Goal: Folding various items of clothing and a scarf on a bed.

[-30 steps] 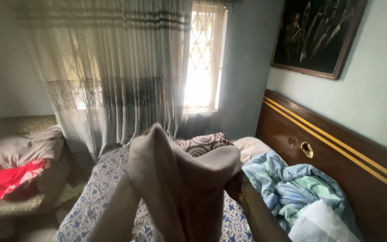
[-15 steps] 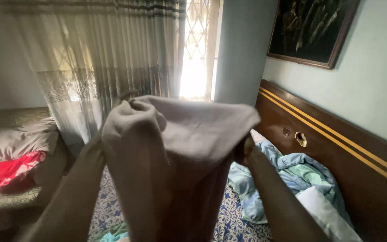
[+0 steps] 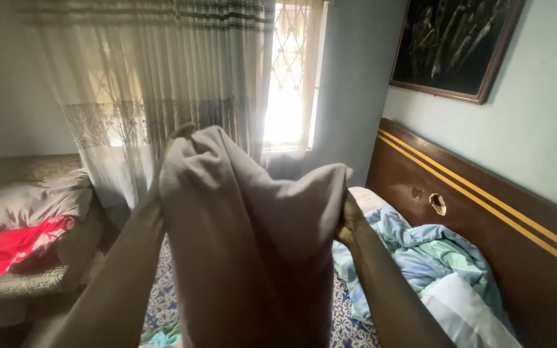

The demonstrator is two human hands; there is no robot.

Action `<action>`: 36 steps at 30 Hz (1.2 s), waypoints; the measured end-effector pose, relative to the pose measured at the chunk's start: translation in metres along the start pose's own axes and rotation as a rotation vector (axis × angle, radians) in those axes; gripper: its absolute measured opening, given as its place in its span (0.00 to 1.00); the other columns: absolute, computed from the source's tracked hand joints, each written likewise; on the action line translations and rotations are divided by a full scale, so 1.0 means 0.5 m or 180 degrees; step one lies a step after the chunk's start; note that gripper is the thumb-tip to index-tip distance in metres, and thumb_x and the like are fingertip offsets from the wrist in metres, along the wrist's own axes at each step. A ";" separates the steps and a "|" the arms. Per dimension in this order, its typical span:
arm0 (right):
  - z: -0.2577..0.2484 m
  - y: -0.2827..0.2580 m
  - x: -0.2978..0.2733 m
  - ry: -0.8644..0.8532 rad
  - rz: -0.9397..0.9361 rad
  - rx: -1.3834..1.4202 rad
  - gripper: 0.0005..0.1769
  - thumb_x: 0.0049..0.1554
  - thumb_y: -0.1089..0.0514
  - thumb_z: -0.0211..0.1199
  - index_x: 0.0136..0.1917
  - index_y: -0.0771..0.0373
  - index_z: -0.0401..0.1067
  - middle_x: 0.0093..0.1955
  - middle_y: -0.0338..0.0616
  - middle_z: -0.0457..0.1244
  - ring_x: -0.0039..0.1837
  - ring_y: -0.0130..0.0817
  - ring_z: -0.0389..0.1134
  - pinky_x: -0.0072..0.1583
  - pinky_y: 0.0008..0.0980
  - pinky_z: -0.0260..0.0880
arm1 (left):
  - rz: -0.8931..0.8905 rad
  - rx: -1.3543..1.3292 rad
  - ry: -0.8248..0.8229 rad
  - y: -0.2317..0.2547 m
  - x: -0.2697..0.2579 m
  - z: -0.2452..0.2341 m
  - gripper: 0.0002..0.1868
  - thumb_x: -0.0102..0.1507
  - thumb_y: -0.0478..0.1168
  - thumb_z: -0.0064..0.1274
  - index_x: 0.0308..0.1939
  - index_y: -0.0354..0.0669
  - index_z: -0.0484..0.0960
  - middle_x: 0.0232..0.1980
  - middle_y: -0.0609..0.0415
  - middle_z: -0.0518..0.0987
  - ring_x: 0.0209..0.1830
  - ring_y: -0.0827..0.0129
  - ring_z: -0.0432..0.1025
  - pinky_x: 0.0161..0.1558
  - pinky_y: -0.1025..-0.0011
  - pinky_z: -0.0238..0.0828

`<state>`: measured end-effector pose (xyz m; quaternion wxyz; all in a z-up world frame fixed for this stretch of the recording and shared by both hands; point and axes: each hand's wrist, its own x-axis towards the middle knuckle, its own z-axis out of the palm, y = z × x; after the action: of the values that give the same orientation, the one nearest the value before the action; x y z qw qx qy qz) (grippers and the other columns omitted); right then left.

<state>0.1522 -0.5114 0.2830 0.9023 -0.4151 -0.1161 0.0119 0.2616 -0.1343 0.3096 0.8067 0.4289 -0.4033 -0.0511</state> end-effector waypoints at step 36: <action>-0.193 -0.240 0.035 0.0532 0.0352 -0.0786 0.26 0.63 0.43 0.61 0.54 0.71 0.71 0.44 0.44 0.65 0.46 0.33 0.67 0.50 0.30 0.75 | -0.0081 0.0934 0.2353 0.040 -0.120 -0.201 0.29 0.73 0.46 0.43 0.78 0.44 0.62 0.63 0.51 0.83 0.60 0.70 0.74 0.55 0.67 0.68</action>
<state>0.1813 -0.6602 0.3160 0.8489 -0.5281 -0.0182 0.0126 0.2861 -0.0304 0.2573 0.8269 0.5340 -0.0834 0.1550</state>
